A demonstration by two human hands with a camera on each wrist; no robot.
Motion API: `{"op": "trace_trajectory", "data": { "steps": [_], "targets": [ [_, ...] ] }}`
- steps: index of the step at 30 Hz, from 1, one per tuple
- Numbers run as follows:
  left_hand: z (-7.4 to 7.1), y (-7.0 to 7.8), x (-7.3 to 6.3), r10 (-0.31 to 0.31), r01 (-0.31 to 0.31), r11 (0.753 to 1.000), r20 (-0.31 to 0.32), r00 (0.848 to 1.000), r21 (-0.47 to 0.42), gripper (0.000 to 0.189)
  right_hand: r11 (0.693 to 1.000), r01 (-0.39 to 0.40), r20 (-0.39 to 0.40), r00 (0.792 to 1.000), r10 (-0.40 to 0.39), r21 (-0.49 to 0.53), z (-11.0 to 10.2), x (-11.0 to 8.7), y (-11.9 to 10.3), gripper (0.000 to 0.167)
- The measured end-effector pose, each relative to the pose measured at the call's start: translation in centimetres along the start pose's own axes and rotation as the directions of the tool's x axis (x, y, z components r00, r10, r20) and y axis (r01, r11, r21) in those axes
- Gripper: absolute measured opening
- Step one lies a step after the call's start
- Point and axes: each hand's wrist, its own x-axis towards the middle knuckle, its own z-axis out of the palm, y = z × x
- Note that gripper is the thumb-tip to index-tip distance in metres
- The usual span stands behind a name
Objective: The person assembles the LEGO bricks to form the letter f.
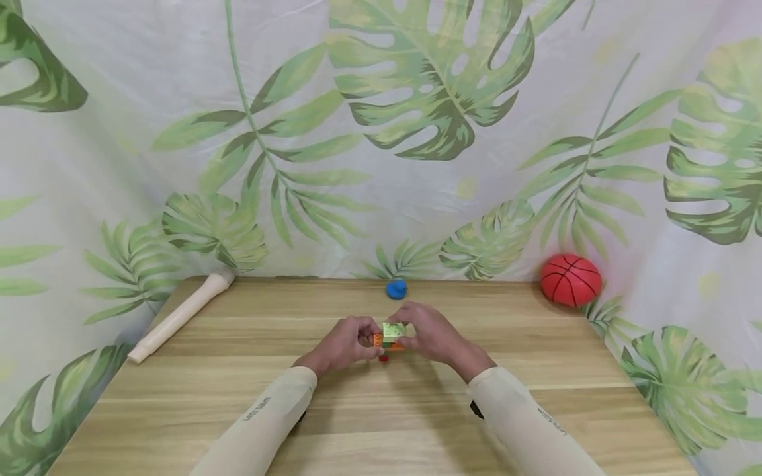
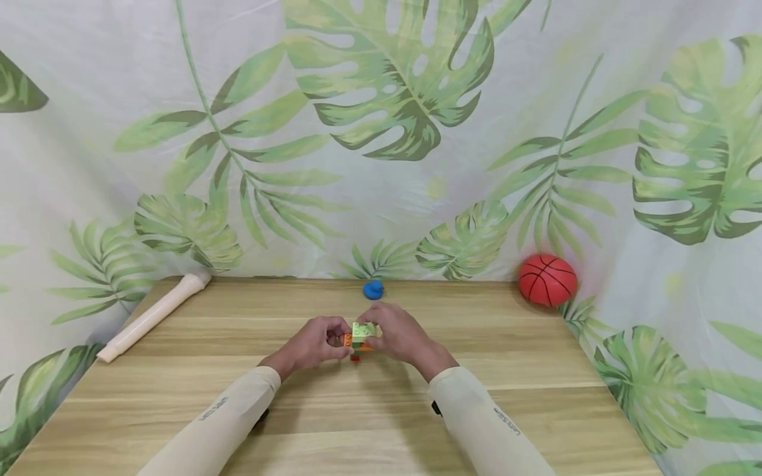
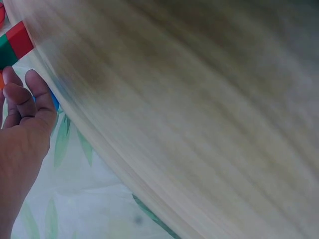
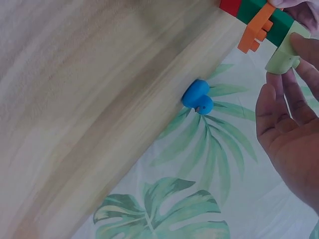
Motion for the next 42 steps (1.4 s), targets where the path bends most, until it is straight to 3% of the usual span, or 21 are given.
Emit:
{"op": "trace_trajectory", "data": {
  "steps": [11,18,25,34,42],
  "targets": [
    [0.0,0.4,-0.1,0.007,-0.007,1.000,-0.004,1.000,0.006,0.018,1.000,-0.009,-0.068,0.998,0.011,0.029,0.9,-0.7,0.0,0.033],
    [0.0,0.4,-0.1,0.001,-0.001,1.000,-0.005,1.000,0.006,0.019,0.988,-0.105,-0.046,0.993,0.111,0.113,2.0,-1.3,1.0,0.032],
    [-0.1,0.7,-0.2,0.008,-0.008,0.999,-0.014,1.000,0.034,0.020,0.978,-0.126,-0.072,0.988,0.139,0.164,2.8,-1.7,1.7,0.028],
    [0.1,1.2,-0.6,-0.041,0.046,0.996,-0.055,0.998,0.079,0.028,0.945,-0.202,-0.054,0.973,0.223,0.257,3.5,-2.1,2.4,0.023],
    [0.6,1.7,-0.8,-0.015,0.017,0.988,-0.013,1.000,0.154,0.026,0.928,-0.261,-0.076,0.954,0.290,0.264,3.7,-2.7,2.3,0.016]
  ]
}}
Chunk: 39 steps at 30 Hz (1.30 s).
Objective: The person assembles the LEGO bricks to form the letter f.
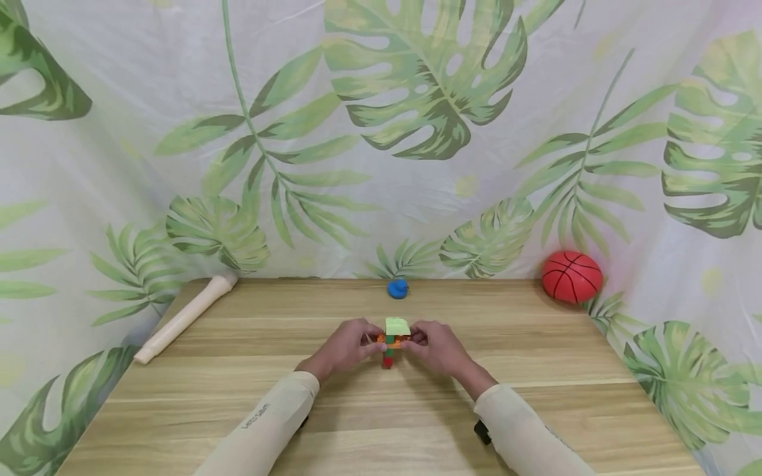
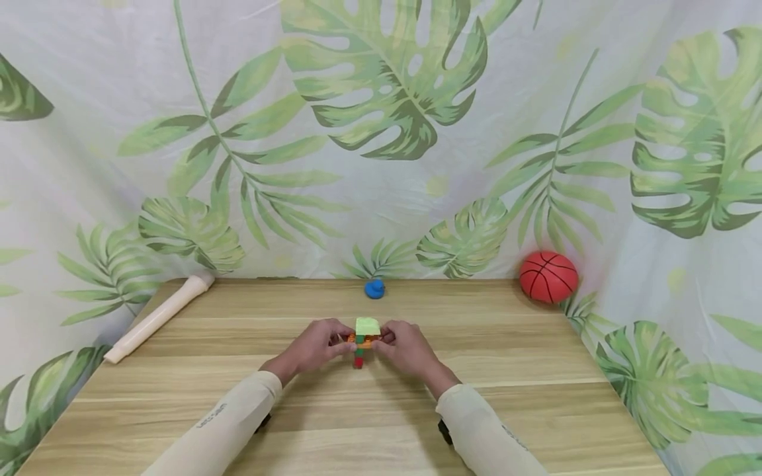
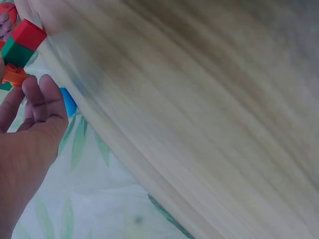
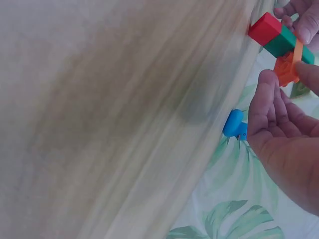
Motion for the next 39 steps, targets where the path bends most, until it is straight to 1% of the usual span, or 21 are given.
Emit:
{"op": "trace_trajectory", "data": {
  "steps": [4,6,8,13,16,20,25,29,30,33,36,37,39],
  "targets": [
    [0.4,0.2,-0.1,0.032,-0.032,0.999,0.011,0.999,0.025,0.025,1.000,-0.019,0.012,1.000,0.019,-0.007,-0.1,-0.4,0.0,0.017],
    [0.6,0.2,-0.2,0.038,-0.039,0.999,0.011,0.999,0.032,0.024,1.000,-0.028,0.022,0.999,0.028,-0.007,-0.1,-0.5,0.0,0.018],
    [0.8,0.2,-0.2,0.045,-0.045,0.998,0.015,0.999,0.031,0.024,0.999,-0.041,0.036,0.999,0.041,0.008,0.0,-0.7,0.0,0.020],
    [1.3,0.4,-0.4,0.054,-0.056,0.995,0.028,0.998,0.079,0.025,0.993,-0.086,0.088,0.993,0.079,0.080,0.2,-1.0,0.1,0.024],
    [1.5,0.6,-0.4,0.047,-0.051,0.990,0.037,0.998,0.131,0.025,0.987,-0.113,0.110,0.989,0.101,0.118,0.4,-1.2,0.1,0.025],
    [1.9,0.7,-0.6,0.027,-0.036,0.983,0.051,0.998,0.182,0.026,0.984,-0.117,0.113,0.988,0.102,0.135,0.6,-1.3,0.2,0.024],
    [1.9,0.7,-0.8,0.028,-0.038,0.976,0.053,0.998,0.213,0.026,0.984,-0.112,0.122,0.988,0.096,0.135,1.0,-1.3,0.2,0.025],
    [1.7,0.5,-1.1,0.081,-0.091,0.969,0.053,0.995,0.228,0.024,0.987,-0.103,0.116,0.989,0.089,0.123,1.1,-1.3,0.0,0.025],
    [1.9,-0.5,-0.9,0.128,-0.136,0.961,0.050,0.990,0.239,0.027,0.989,-0.096,0.113,0.990,0.083,0.113,1.1,-1.3,0.0,0.025],
    [1.8,-0.7,-0.9,0.167,-0.175,0.955,0.054,0.984,0.241,0.027,0.992,-0.093,0.109,0.990,0.083,0.090,1.2,-1.3,-0.1,0.026],
    [1.9,-0.7,-0.9,0.156,-0.165,0.957,0.058,0.986,0.236,0.026,0.993,-0.091,0.108,0.991,0.083,0.077,1.3,-1.3,-0.1,0.028],
    [1.6,0.3,-1.1,0.120,-0.132,0.963,0.065,0.991,0.233,0.023,0.992,-0.097,0.109,0.990,0.088,0.076,1.3,-1.3,-0.1,0.028],
    [1.8,0.3,-1.2,0.103,-0.116,0.964,0.068,0.992,0.240,0.022,0.992,-0.096,0.109,0.990,0.088,0.077,1.3,-1.4,-0.1,0.029]
  ]
}}
